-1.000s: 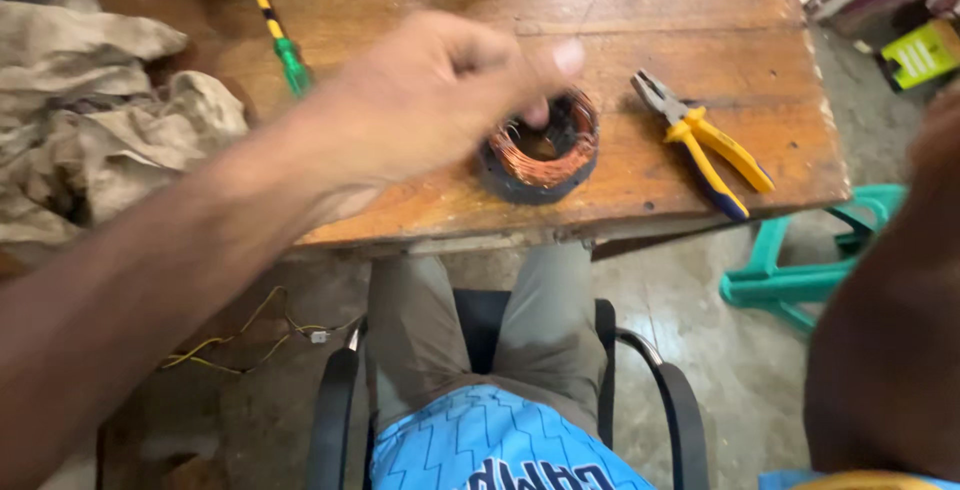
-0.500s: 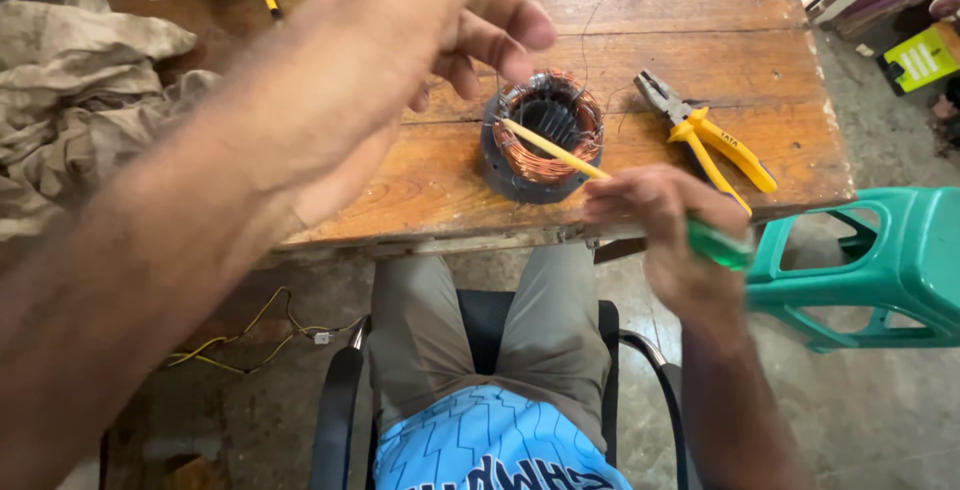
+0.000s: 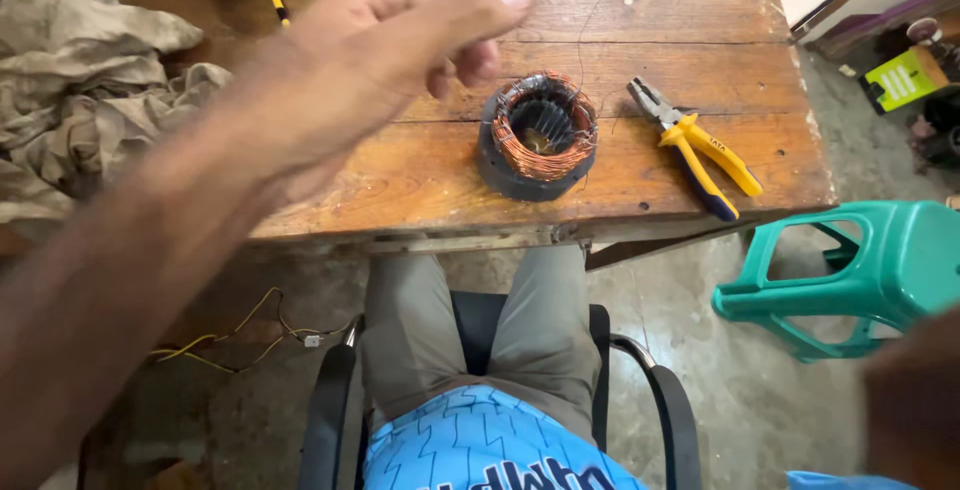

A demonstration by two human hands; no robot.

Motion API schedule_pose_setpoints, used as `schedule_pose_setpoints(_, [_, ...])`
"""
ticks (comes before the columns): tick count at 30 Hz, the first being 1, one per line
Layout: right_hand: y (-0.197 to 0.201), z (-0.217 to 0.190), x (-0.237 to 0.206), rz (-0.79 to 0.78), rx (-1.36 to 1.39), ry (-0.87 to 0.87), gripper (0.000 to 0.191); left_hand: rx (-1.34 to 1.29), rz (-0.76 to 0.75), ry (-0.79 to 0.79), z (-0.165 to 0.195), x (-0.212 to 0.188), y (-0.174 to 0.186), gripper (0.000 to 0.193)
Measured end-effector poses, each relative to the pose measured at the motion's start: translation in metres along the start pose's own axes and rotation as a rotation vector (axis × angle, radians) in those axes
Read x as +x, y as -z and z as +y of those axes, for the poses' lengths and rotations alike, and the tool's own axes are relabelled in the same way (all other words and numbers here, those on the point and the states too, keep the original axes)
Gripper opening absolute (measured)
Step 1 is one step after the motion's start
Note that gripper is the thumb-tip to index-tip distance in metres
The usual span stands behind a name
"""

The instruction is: The person winds copper wire around a black stator core using a yellow-handled screwdriver to guide the wire into slots. They use yellow pliers to cut and trim the wire ends and tuck them into the winding.

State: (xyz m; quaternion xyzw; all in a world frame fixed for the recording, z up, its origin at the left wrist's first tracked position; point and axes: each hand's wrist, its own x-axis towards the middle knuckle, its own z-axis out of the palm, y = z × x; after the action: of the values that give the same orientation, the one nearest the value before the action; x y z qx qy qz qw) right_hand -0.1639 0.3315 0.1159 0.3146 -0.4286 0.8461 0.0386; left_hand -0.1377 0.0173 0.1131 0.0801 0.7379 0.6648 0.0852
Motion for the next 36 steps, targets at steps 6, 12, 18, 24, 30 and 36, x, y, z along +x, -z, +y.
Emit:
schedule_pose_setpoints(6, [-0.003, -0.015, -0.024, -0.018, -0.763, -0.023, 0.030, -0.005, 0.189, -0.063, -0.026, -0.030, 0.058, 0.016])
schedule_pose_setpoints(12, [0.004, 0.007, -0.079, 0.070, -1.001, -0.241, 0.030, 0.404, 0.190, -0.209, -0.085, -0.042, 0.012, 0.018])
schedule_pose_setpoints(18, [0.003, 0.039, -0.143, 0.218, -0.796, -0.265, 0.031, 0.357, 0.448, -0.217, -0.144, -0.011, -0.064, 0.026])
schedule_pose_setpoints(24, [0.010, 0.030, -0.157, 0.331, -0.762, -0.298, 0.031, 0.317, 0.488, -0.173, -0.158, -0.007, -0.073, 0.015])
schedule_pose_setpoints(30, [0.005, 0.034, -0.152, 0.346, -0.729, -0.298, 0.031, 0.003, 0.269, 0.018, -0.131, 0.001, -0.054, 0.021])
schedule_pose_setpoints(36, [-0.001, 0.036, -0.144, 0.326, -0.718, -0.291, 0.029, -0.404, 0.058, 0.098, -0.052, 0.016, 0.017, 0.015])
